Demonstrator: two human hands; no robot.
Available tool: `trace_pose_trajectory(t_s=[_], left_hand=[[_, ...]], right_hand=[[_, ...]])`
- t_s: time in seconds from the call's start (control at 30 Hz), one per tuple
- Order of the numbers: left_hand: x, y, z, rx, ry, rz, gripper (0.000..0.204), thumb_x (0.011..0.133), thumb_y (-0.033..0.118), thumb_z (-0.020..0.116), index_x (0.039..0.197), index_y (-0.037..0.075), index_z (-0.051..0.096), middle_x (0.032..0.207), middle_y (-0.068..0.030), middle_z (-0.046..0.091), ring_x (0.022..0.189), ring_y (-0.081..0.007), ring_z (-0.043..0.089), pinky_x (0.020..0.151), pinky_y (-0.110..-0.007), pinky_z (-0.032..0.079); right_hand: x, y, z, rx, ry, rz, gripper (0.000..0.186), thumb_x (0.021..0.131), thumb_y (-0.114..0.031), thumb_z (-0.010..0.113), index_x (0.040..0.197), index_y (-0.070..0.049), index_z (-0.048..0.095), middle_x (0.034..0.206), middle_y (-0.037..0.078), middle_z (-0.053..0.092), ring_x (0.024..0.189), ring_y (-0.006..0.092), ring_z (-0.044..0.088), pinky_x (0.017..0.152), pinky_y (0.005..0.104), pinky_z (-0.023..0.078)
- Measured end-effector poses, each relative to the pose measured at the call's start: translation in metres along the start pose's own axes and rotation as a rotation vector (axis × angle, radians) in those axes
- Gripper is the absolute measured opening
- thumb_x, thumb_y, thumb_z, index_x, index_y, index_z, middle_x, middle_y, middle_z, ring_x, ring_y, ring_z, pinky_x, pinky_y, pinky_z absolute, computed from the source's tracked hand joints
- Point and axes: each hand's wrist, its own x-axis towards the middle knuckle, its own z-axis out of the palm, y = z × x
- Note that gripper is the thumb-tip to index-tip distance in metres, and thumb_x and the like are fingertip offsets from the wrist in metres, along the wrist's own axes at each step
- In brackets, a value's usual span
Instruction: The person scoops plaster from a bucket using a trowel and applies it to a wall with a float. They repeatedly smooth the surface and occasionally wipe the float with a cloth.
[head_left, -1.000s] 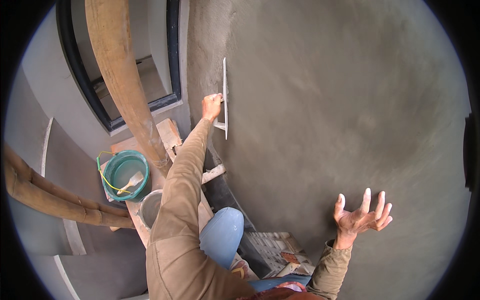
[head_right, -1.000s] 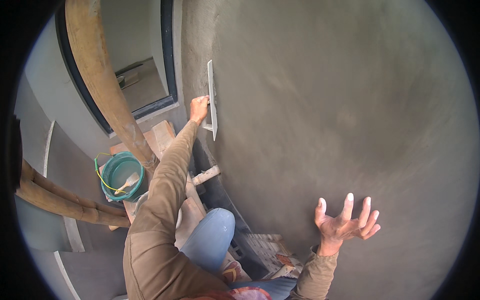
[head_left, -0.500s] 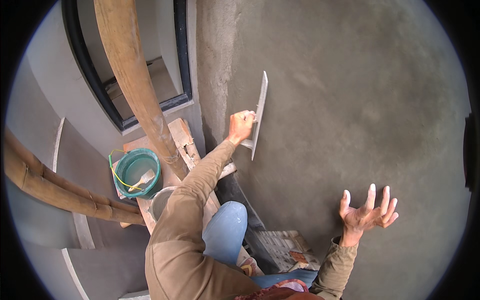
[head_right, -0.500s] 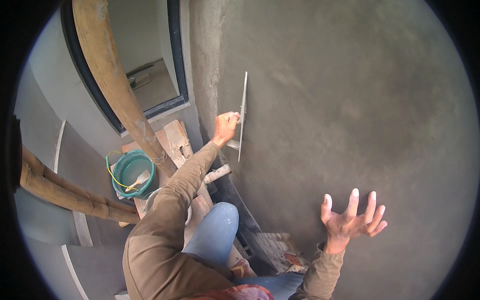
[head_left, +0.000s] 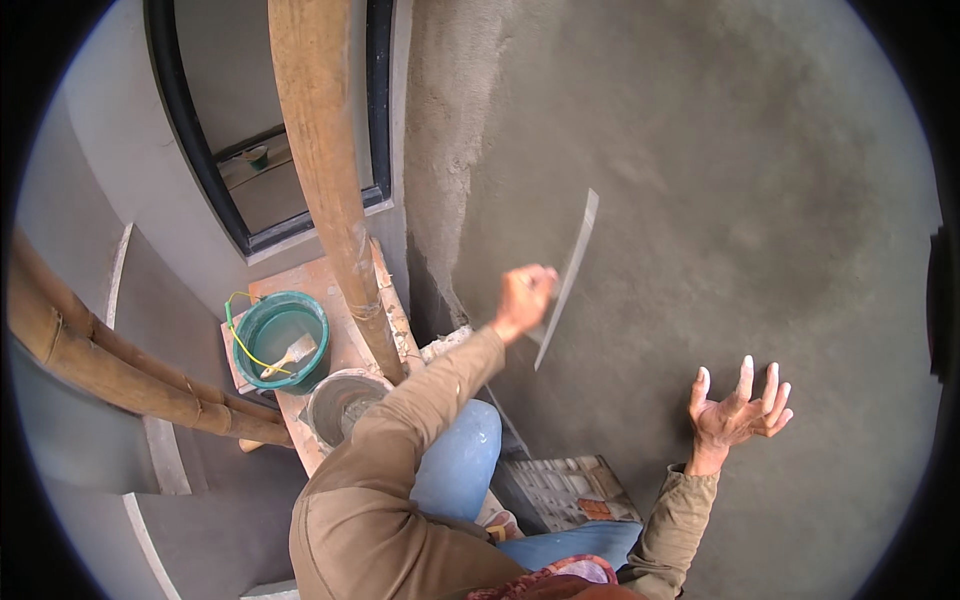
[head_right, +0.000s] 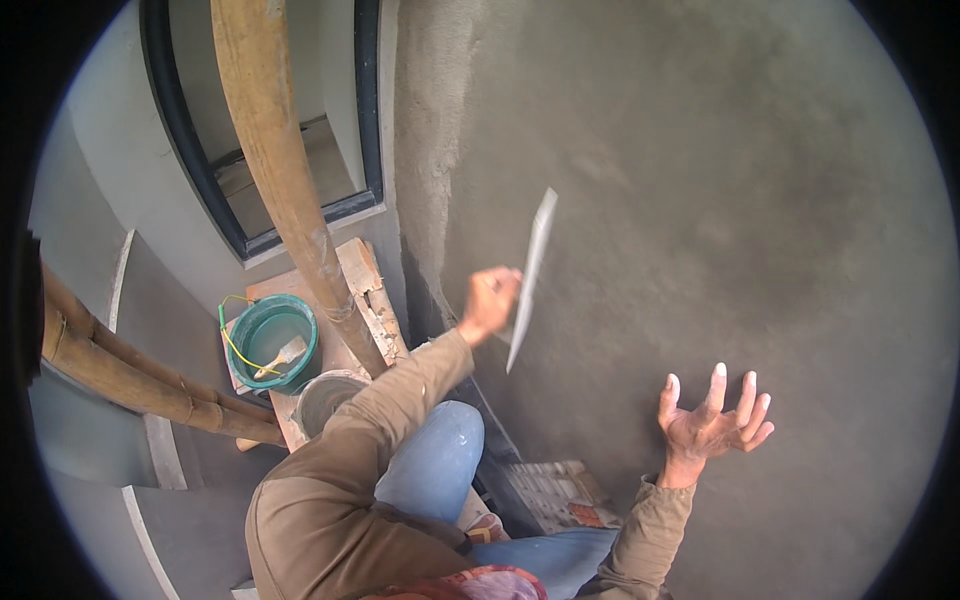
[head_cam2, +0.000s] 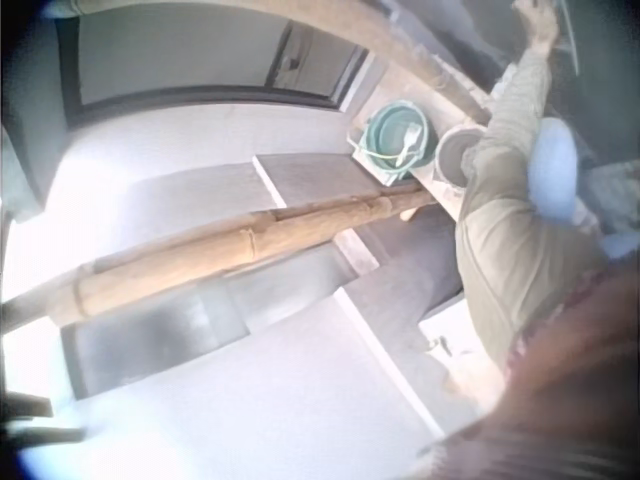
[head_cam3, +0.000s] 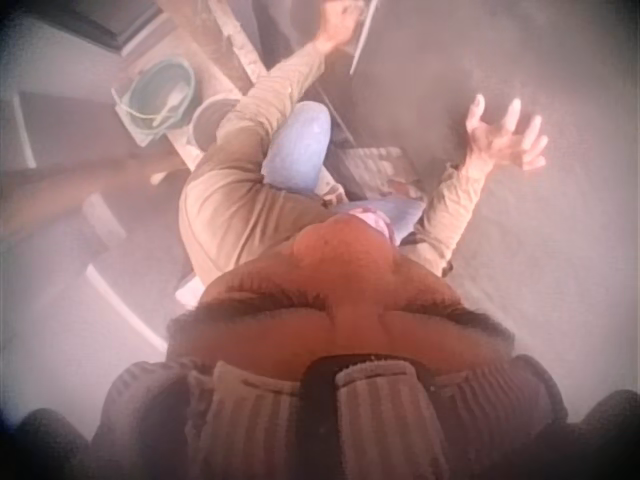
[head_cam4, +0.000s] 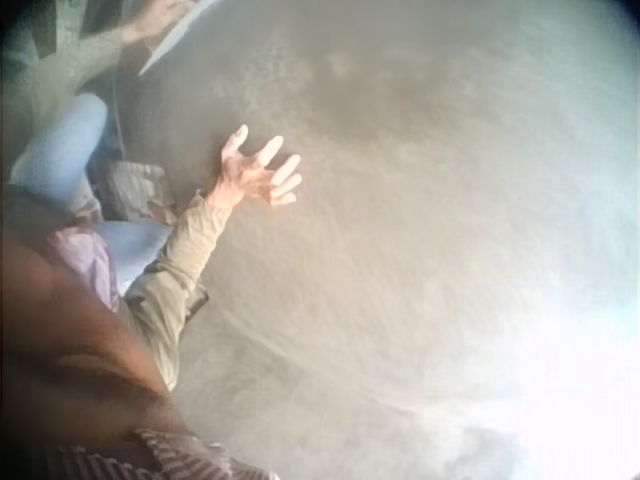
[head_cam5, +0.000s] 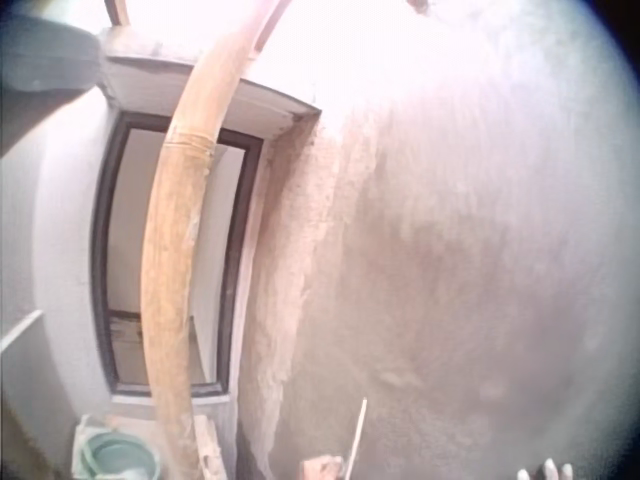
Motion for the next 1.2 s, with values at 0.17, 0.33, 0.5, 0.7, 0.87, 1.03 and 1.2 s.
trace_pose_trajectory(t_s=[0.17,0.33,0.5,0.7,0.87,1.03,1.2], left_hand=[[0.081,-0.003,-0.036,0.362,0.222,0.108,0.035,0.091,0.023,0.058,0.068,-0.003,0.055,0.060,-0.0214,0.052,0.050,-0.0294,0.047,0.052,-0.041,0.039],[0.065,0.008,-0.010,0.323,0.172,0.115,0.028,0.089,0.020,0.058,0.073,-0.001,0.061,0.069,-0.0221,0.061,0.064,-0.0361,0.064,0.057,-0.042,0.047],[0.002,0.029,0.033,0.151,0.000,0.179,0.025,0.089,0.019,0.058,0.076,-0.001,0.064,0.063,-0.0181,0.058,0.052,-0.0218,0.053,0.055,-0.038,0.044],[-0.015,0.023,0.015,-0.036,0.029,0.169,0.025,0.092,0.016,0.059,0.076,-0.002,0.065,0.061,-0.0118,0.061,0.057,-0.0107,0.051,0.053,-0.034,0.042],[0.100,-0.043,-0.082,0.324,0.443,0.072,0.037,0.089,0.028,0.062,0.069,-0.002,0.063,0.059,-0.0195,0.057,0.052,-0.0203,0.053,0.053,-0.041,0.041],[0.159,-0.077,-0.122,0.451,0.560,-0.096,0.041,0.085,0.031,0.062,0.063,-0.003,0.053,0.059,-0.0229,0.054,0.051,-0.0282,0.054,0.055,-0.045,0.041],[0.181,-0.090,-0.120,0.478,0.404,-0.078,0.039,0.085,0.031,0.061,0.066,-0.004,0.057,0.059,-0.0201,0.056,0.053,-0.0233,0.053,0.057,-0.044,0.042]], right_hand=[[-0.001,-0.001,-0.001,0.011,0.013,0.010,0.055,0.084,-0.063,0.055,0.124,-0.025,0.057,0.136,0.009,0.049,0.135,0.0298,0.031,0.116,0.0476,0.009],[0.002,-0.004,-0.001,0.016,-0.002,0.003,0.056,0.083,-0.063,0.056,0.124,-0.024,0.056,0.136,0.009,0.049,0.135,0.0300,0.032,0.116,0.0479,0.008],[0.001,-0.004,-0.003,0.003,-0.018,0.003,0.058,0.084,-0.063,0.056,0.125,-0.023,0.056,0.137,0.010,0.048,0.137,0.0301,0.029,0.116,0.0481,0.007],[0.002,-0.004,-0.003,0.019,0.007,-0.025,0.059,0.085,-0.062,0.057,0.129,-0.023,0.054,0.139,0.009,0.046,0.137,0.0281,0.028,0.115,0.0473,0.008],[0.001,-0.003,-0.002,-0.020,-0.008,-0.019,0.057,0.085,-0.062,0.056,0.125,-0.022,0.055,0.136,0.011,0.048,0.137,0.0311,0.028,0.116,0.0485,0.006],[0.000,-0.003,-0.001,-0.021,-0.008,-0.018,0.057,0.085,-0.063,0.054,0.125,-0.021,0.055,0.135,0.012,0.049,0.137,0.0312,0.028,0.116,0.0487,0.007],[0.000,-0.001,-0.002,-0.017,-0.014,-0.016,0.057,0.085,-0.063,0.053,0.124,-0.022,0.056,0.135,0.012,0.049,0.137,0.0312,0.028,0.117,0.0487,0.007]])
